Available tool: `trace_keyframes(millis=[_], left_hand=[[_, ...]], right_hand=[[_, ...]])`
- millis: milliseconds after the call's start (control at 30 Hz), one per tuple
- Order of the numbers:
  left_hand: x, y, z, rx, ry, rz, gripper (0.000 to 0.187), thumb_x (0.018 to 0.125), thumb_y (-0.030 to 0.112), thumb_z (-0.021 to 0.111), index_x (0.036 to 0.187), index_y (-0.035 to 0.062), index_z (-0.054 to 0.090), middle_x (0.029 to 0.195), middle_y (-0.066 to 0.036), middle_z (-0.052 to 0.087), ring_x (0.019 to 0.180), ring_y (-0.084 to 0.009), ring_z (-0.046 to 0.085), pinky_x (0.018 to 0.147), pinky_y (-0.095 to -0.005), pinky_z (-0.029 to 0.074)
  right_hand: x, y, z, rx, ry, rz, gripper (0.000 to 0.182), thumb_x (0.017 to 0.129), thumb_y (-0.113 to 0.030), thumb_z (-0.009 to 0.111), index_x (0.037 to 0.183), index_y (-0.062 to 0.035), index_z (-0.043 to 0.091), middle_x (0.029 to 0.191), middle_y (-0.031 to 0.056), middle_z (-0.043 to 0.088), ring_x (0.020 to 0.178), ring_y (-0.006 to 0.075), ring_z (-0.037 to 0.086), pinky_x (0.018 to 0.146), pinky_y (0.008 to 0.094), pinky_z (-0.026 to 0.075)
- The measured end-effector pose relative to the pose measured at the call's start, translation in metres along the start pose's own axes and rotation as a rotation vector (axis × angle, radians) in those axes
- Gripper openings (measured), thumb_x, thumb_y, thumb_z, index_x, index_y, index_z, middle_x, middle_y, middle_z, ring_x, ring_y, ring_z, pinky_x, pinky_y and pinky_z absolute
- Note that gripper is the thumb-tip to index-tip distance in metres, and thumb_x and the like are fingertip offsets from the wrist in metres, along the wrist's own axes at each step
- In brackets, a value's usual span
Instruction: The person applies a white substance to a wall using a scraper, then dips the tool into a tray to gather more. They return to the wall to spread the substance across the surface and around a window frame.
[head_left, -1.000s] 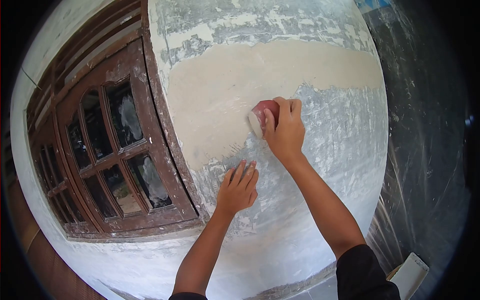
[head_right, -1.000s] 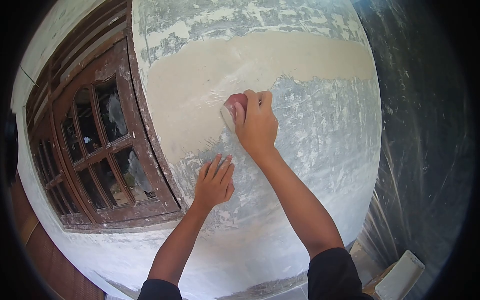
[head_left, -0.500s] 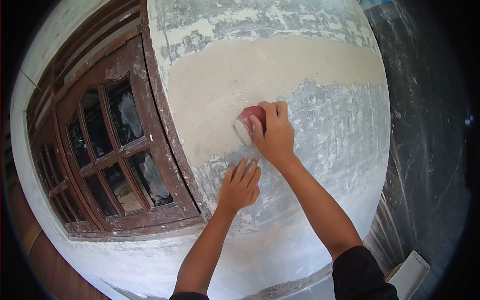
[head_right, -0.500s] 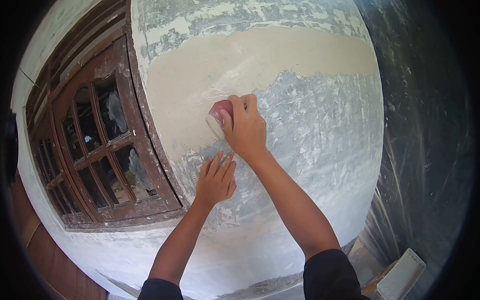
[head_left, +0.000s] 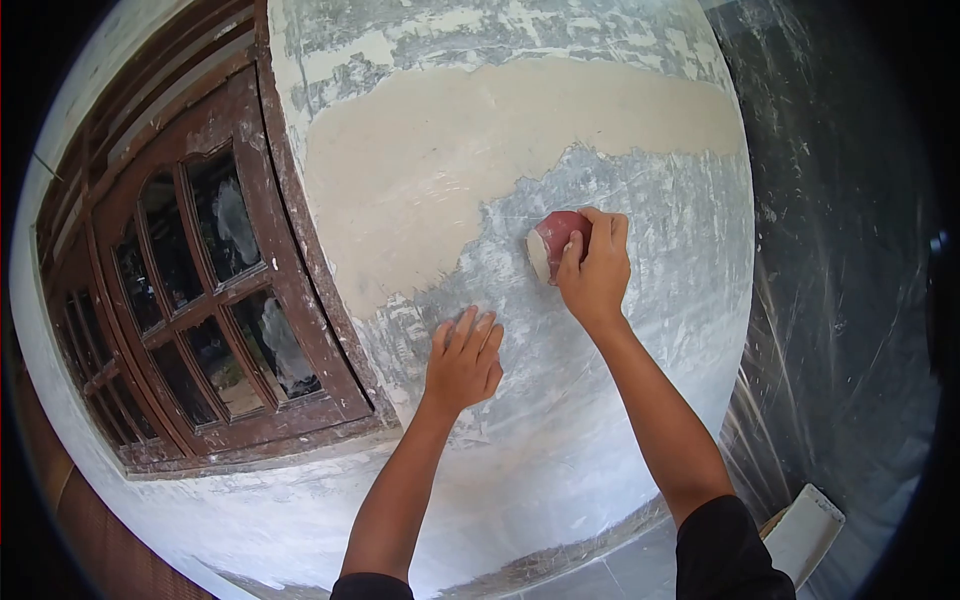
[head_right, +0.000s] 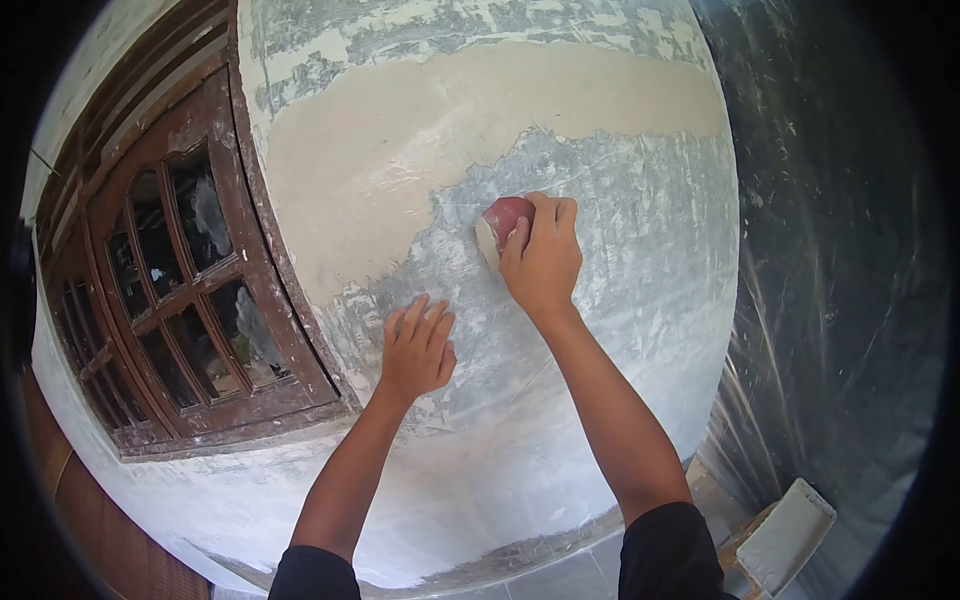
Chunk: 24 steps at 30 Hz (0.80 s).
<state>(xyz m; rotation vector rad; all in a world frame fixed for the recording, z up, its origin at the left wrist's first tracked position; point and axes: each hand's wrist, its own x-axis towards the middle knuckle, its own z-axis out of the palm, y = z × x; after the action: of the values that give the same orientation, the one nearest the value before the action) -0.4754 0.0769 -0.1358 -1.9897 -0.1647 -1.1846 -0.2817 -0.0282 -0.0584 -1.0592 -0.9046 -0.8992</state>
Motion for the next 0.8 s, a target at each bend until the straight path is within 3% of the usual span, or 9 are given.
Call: trace_keyframes(millis=[200,333,500,800], left_hand=[[0.007,0.096,0.019,-0.278,-0.029,-0.015,0.037,0.077,0.020,0.061,0.112,0.0079,0.064,0.117,-0.007,0.062,0.121,-0.0281,0.052,0.102,-0.0495,0.034],[0.015,0.160,0.034,-0.479,-0.035,-0.049,0.032,0.076,0.017,0.062,0.106,0.0057,0.064,0.102,-0.009,0.063,0.107,-0.0276,0.057,0.095,-0.0463,0.039],[0.021,0.243,0.058,-0.665,-0.008,-0.151,0.020,0.074,0.011,0.063,0.093,0.0060,0.063,0.081,-0.007,0.062,0.089,-0.0263,0.058,0.084,-0.0427,0.039],[0.025,0.382,0.091,-0.882,-0.093,-0.413,0.011,0.077,0.009,0.060,0.087,0.0075,0.062,0.077,-0.007,0.064,0.080,-0.0253,0.058,0.079,-0.0403,0.040]], right_hand=[[-0.029,0.046,-0.046,-0.047,-0.049,0.027,0.027,0.090,-0.004,0.057,0.116,-0.0009,0.057,0.103,0.0188,0.059,0.092,0.0388,0.062,0.077,0.0440,0.050],[-0.055,0.087,-0.089,-0.034,-0.037,0.101,0.024,0.091,0.000,0.055,0.115,0.0015,0.057,0.102,0.0206,0.063,0.092,0.0384,0.063,0.079,0.0422,0.050],[-0.093,0.132,-0.158,0.021,0.015,0.356,0.024,0.093,0.002,0.052,0.116,0.0038,0.056,0.103,0.0218,0.065,0.091,0.0335,0.066,0.082,0.0397,0.051],[-0.149,0.193,-0.270,-0.101,0.102,0.665,0.025,0.093,0.003,0.051,0.118,0.0042,0.055,0.103,0.0199,0.065,0.091,0.0283,0.065,0.085,0.0365,0.050]])
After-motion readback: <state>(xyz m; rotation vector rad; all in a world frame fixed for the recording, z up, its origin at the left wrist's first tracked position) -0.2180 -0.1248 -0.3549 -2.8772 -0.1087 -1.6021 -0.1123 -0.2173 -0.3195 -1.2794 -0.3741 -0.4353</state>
